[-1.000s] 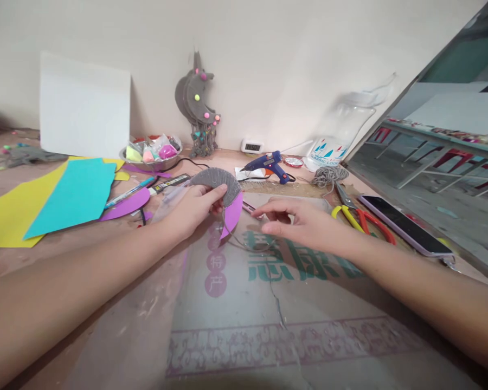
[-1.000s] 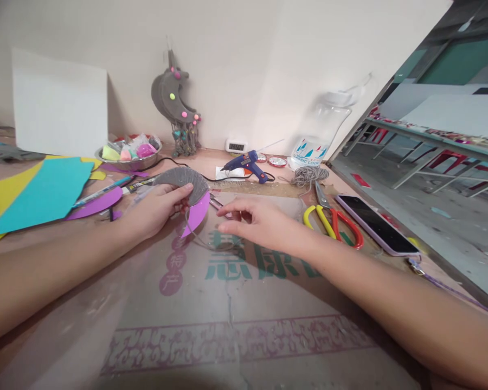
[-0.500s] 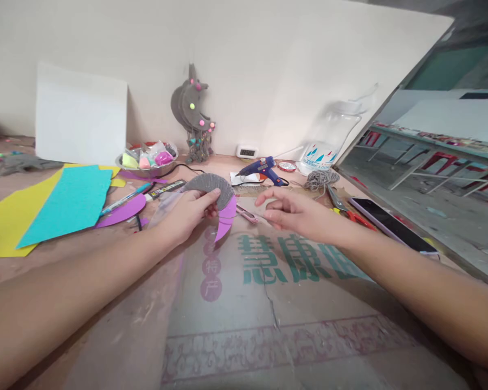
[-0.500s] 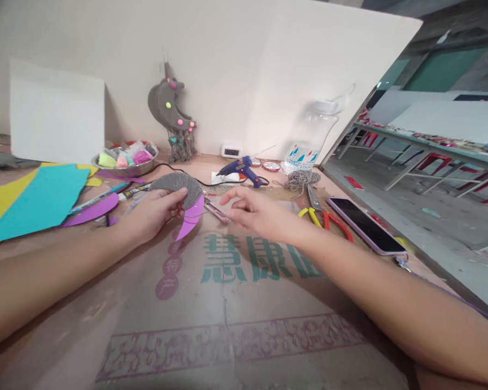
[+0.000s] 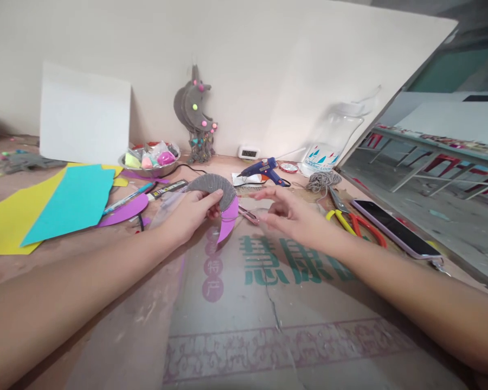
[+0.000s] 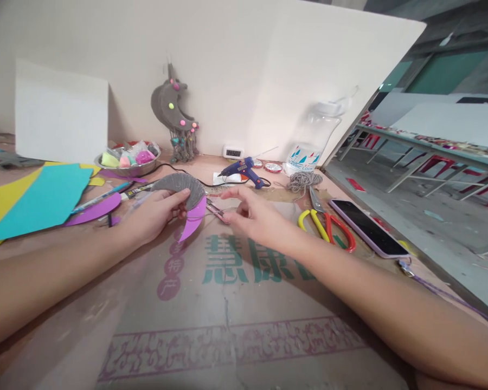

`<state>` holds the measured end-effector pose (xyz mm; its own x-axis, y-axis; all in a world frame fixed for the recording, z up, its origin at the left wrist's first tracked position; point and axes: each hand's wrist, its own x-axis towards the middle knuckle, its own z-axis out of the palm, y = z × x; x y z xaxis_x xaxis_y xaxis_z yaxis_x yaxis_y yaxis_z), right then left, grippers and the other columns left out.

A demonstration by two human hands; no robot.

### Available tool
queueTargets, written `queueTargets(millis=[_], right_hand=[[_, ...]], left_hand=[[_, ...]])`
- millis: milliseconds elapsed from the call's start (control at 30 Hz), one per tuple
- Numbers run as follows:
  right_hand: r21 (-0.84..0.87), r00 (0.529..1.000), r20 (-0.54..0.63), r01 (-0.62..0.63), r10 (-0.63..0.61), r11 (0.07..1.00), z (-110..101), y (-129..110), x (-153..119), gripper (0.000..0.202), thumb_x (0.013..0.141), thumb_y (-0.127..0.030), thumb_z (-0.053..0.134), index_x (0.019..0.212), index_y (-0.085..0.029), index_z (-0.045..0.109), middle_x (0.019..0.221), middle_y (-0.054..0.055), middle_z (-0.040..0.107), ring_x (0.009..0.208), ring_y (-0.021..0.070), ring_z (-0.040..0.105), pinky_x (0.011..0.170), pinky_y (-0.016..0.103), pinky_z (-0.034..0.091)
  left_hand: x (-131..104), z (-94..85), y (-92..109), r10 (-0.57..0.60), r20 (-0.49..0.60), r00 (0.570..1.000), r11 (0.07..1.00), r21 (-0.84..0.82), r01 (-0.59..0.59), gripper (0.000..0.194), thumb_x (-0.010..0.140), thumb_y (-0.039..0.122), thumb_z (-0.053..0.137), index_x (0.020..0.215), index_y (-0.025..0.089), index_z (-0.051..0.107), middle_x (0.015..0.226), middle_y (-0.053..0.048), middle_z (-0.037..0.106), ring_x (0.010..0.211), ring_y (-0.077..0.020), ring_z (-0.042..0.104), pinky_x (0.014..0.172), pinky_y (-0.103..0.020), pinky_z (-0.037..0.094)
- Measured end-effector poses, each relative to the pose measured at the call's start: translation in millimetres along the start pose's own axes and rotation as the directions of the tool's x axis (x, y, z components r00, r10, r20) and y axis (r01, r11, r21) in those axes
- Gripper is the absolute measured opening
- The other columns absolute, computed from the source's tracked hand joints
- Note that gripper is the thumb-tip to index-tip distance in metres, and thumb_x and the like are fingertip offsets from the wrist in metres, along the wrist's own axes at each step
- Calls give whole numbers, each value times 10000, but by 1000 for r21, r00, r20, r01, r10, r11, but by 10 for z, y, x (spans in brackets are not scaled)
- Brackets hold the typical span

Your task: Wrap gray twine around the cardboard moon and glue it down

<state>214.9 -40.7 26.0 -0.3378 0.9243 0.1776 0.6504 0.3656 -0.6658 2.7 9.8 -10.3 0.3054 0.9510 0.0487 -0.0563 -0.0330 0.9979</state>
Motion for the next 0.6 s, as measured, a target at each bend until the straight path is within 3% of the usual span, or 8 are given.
queueTargets(millis=[133,300,467,600], right_hand=[[176,992,121,-40,18,984,132,56,-12,376,801,-257,530,1150,-231,394,825,0,570,566,89,480,540,243,402],[350,986,154,0,-58,937,263,104,-15,183,792,-262,542,881,-219,388,937,10,551,623,77,483,557,229,424],[179,999,36,10,-16,984,269,112,-18,191,785,-308,563,931,-195,515,802,3,549,676,105,494,618,244,429],[82,999,-44,-15,19,997,252,126,20,180,797,-344,544,808,-180,617,745,8,596,652,113,505,613,249,413]], left_hand=[[4,-3,2,-7,15,1000,1000,-16,7,284,744,394,563,586,160,526,546,8,520,502,-93,488,513,-220,384],[-10,7,19,-31,4,1000,1000,0,31,297,724,414,577,572,166,519,535,10,517,492,-93,489,475,-220,368],[-16,15,18,-29,-15,999,996,87,31,322,715,441,578,565,164,509,537,4,513,495,-96,487,469,-220,370],[-36,35,31,-11,17,1000,992,129,8,315,730,448,556,599,168,494,536,20,493,502,-92,474,477,-213,366]])
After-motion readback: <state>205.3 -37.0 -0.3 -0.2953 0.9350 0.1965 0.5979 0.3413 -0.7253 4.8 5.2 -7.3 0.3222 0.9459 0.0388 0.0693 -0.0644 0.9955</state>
